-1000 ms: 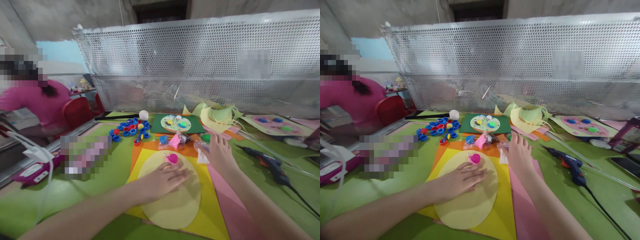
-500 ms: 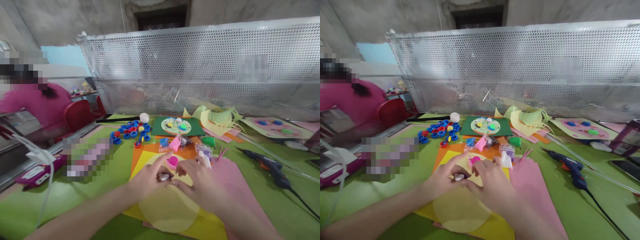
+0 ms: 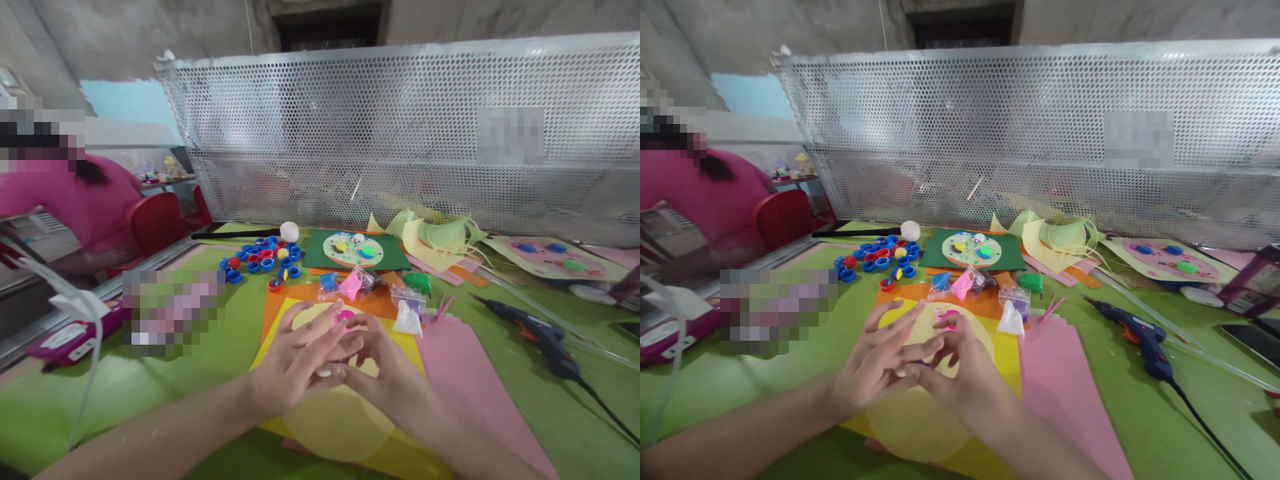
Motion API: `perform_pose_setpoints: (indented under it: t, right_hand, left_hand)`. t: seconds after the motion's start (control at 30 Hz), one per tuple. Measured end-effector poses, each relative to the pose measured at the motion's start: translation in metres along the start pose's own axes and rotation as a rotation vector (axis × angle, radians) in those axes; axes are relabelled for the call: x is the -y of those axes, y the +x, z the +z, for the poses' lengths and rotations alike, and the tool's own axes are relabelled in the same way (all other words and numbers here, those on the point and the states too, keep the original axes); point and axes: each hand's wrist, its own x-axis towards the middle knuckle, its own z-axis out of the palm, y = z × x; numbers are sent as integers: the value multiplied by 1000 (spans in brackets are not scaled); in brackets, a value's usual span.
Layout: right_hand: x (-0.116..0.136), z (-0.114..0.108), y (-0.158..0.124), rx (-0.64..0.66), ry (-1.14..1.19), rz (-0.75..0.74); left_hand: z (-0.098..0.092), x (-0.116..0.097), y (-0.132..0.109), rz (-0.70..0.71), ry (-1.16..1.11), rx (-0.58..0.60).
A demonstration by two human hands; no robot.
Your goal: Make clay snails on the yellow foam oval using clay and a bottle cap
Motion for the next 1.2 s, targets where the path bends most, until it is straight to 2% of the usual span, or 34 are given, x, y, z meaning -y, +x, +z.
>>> perform_pose_setpoints:
  t: [0.07,0.13,0.33,0.53,0.67,0.77,0.93,1.03,1.1,1.2]
  right_hand:
    - [-2,2,3,153,231,47]
    - [-4,2,5,208,315,60]
    - [-1,-9,8,84,361,110]
    - [-1,-17,8,-42,238,152]
    - [0,-24,9,-140,-109,48]
    - [2,-37,10,-227,-220,-11]
    - [2,-52,11,-430,-363,-85]
    - [0,-45,8,-364,-473,-171]
    - [-1,-35,5,-244,-529,-229]
    - [-3,-24,2,-88,-518,-238]
  left_hand:
    - [1,0,-2,-7,-13,45]
    - [2,-1,-2,-2,-21,74]
    - [1,4,4,-41,-4,70]
    - [3,7,5,-132,-124,73]
    - [4,1,6,-330,-221,120]
    - [0,-3,10,-490,-276,106]
    - [-6,1,19,-904,-682,241]
    - [-2,4,20,-921,-828,275]
    - [1,4,18,-902,-874,306]
    - [4,0,14,-913,-918,374]
